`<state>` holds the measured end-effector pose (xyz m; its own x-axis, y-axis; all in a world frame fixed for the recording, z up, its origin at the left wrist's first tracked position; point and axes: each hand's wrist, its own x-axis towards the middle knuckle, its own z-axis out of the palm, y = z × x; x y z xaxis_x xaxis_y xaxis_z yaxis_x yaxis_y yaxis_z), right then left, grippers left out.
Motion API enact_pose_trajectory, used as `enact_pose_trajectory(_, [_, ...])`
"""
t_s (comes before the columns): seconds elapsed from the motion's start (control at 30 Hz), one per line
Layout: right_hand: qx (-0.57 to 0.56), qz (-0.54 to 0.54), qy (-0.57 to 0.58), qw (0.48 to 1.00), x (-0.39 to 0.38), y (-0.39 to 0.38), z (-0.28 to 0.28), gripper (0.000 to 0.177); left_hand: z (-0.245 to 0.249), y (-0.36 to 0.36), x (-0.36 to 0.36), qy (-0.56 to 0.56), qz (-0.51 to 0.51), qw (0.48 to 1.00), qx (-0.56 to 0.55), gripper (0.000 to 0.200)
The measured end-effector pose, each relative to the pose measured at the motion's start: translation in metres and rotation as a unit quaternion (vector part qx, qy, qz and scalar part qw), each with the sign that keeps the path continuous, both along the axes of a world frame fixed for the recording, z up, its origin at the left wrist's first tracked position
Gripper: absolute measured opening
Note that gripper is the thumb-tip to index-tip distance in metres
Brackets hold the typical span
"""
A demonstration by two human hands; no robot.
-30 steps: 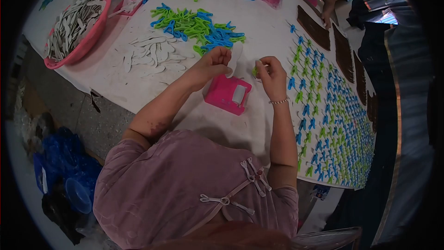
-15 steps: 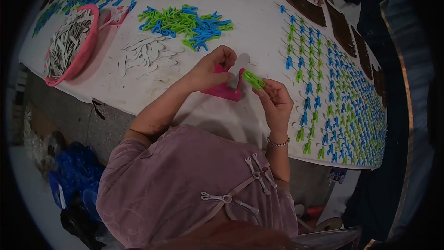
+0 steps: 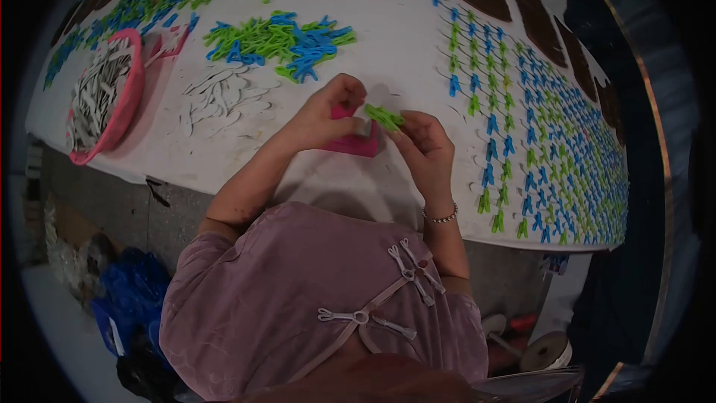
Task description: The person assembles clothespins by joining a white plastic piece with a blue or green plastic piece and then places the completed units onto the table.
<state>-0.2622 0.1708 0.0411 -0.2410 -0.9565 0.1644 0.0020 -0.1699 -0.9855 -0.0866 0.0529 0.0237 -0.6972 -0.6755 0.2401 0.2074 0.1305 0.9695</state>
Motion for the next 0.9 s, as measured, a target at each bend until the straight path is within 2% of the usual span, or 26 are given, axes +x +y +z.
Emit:
enact_pose_trajectory(0.03, [0.003, -0.026, 0.001, 1.000, 0.000, 0.001, 0.001, 0.029, 0.000, 0.001, -0.001, 0.001, -0.026, 1.000, 0.003, 0.040])
enact_pose_trajectory(0.07, [-0.072, -0.062, 0.130, 0.987, 0.001, 0.000, 0.003, 0.026, 0.001, 0.002, 0.001, -0.015, -0.003, 1.000, -0.006, 0.040])
enact_pose_trajectory(0.1, [-0.137, -0.097, 0.261, 0.951, 0.000, 0.002, 0.005, 0.022, 0.002, 0.002, 0.002, -0.030, 0.018, 0.999, -0.016, 0.040])
enact_pose_trajectory(0.13, [-0.128, -0.126, 0.266, 0.947, -0.001, 0.005, 0.006, 0.022, 0.001, 0.002, 0.002, -0.029, -0.013, 0.999, -0.015, 0.040])
enact_pose_trajectory(0.2, [-0.161, -0.143, 0.420, 0.882, -0.005, 0.012, 0.008, 0.014, -0.002, 0.002, 0.002, -0.030, 0.021, 0.999, -0.023, 0.040])
enact_pose_trajectory(0.23, [-0.152, -0.165, 0.422, 0.879, -0.005, 0.016, 0.005, 0.014, -0.004, 0.003, 0.001, -0.031, -0.003, 0.999, -0.025, 0.040])
enact_pose_trajectory(0.3, [-0.064, -0.082, 0.308, 0.946, -0.003, 0.025, -0.002, 0.010, -0.006, 0.005, 0.000, -0.070, 0.017, 0.996, -0.061, 0.047])
enact_pose_trajectory(0.33, [-0.060, -0.098, 0.304, 0.946, -0.005, 0.032, -0.007, 0.010, -0.003, 0.009, -0.001, -0.073, 0.001, 0.995, -0.063, 0.047])
enact_pose_trajectory(0.4, [-0.001, -0.084, 0.195, 0.977, -0.006, 0.047, -0.018, 0.012, 0.007, 0.014, -0.002, -0.077, -0.006, 0.991, -0.105, 0.057])
enact_pose_trajectory(0.43, [0.000, -0.096, 0.193, 0.977, -0.008, 0.056, -0.025, 0.012, 0.006, 0.010, 0.001, -0.078, -0.017, 0.991, -0.107, 0.057])
enact_pose_trajectory(0.5, [0.081, -0.118, 0.066, 0.987, -0.014, 0.083, -0.036, 0.015, 0.003, -0.008, 0.017, -0.129, 0.046, 0.974, -0.182, 0.064])
enact_pose_trajectory(0.53, [0.083, -0.126, 0.064, 0.987, -0.016, 0.097, -0.039, 0.015, 0.001, -0.016, 0.027, -0.132, 0.062, 0.970, -0.193, 0.057])
enact_pose_trajectory(0.57, [0.114, -0.169, 0.027, 0.979, -0.018, 0.113, -0.040, 0.016, -0.002, -0.026, 0.037, -0.132, 0.055, 0.971, -0.193, 0.057])
enact_pose_trajectory(0.6, [0.144, -0.212, -0.010, 0.967, -0.020, 0.129, -0.041, 0.017, -0.007, -0.035, 0.048, -0.167, 0.103, 0.956, -0.219, 0.053])
enact_pose_trajectory(0.63, [0.145, -0.217, -0.012, 0.965, -0.019, 0.146, -0.041, 0.017, -0.012, -0.045, 0.060, -0.201, 0.150, 0.937, -0.244, 0.050])
enact_pose_trajectory(0.67, [0.152, -0.267, -0.046, 0.950, -0.019, 0.162, -0.041, 0.016, -0.018, -0.055, 0.072, -0.198, 0.145, 0.938, -0.246, 0.050])
enact_pose_trajectory(0.7, [0.159, -0.316, -0.081, 0.932, -0.021, 0.176, -0.041, 0.015, -0.025, -0.065, 0.085, -0.236, 0.189, 0.921, -0.247, 0.046])
enact_pose_trajectory(0.73, [0.160, -0.322, -0.082, 0.930, -0.023, 0.188, -0.043, 0.015, -0.031, -0.073, 0.098, -0.273, 0.233, 0.900, -0.247, 0.042])
enact_pose_trajectory(0.77, [0.163, -0.373, -0.106, 0.907, -0.025, 0.199, -0.048, 0.016, -0.035, -0.081, 0.110, -0.272, 0.227, 0.902, -0.248, 0.042])
enact_pose_trajectory(0.8, [0.164, -0.422, -0.129, 0.882, -0.028, 0.209, -0.051, 0.017, -0.038, -0.088, 0.121, -0.318, 0.228, 0.859, -0.331, 0.041])
enact_pose_trajectory(0.83, [0.166, -0.427, -0.130, 0.880, -0.032, 0.215, -0.054, 0.017, -0.042, -0.092, 0.127, -0.359, 0.229, 0.807, -0.410, 0.039])
enact_pose_trajectory(0.87, [0.154, -0.453, -0.140, 0.867, -0.038, 0.219, -0.057, 0.018, -0.047, -0.093, 0.131, -0.359, 0.225, 0.807, -0.411, 0.039])
enact_pose_trajectory(0.9, [0.142, -0.478, -0.150, 0.854, -0.043, 0.222, -0.060, 0.020, -0.053, -0.093, 0.135, -0.380, 0.228, 0.787, -0.430, 0.038])
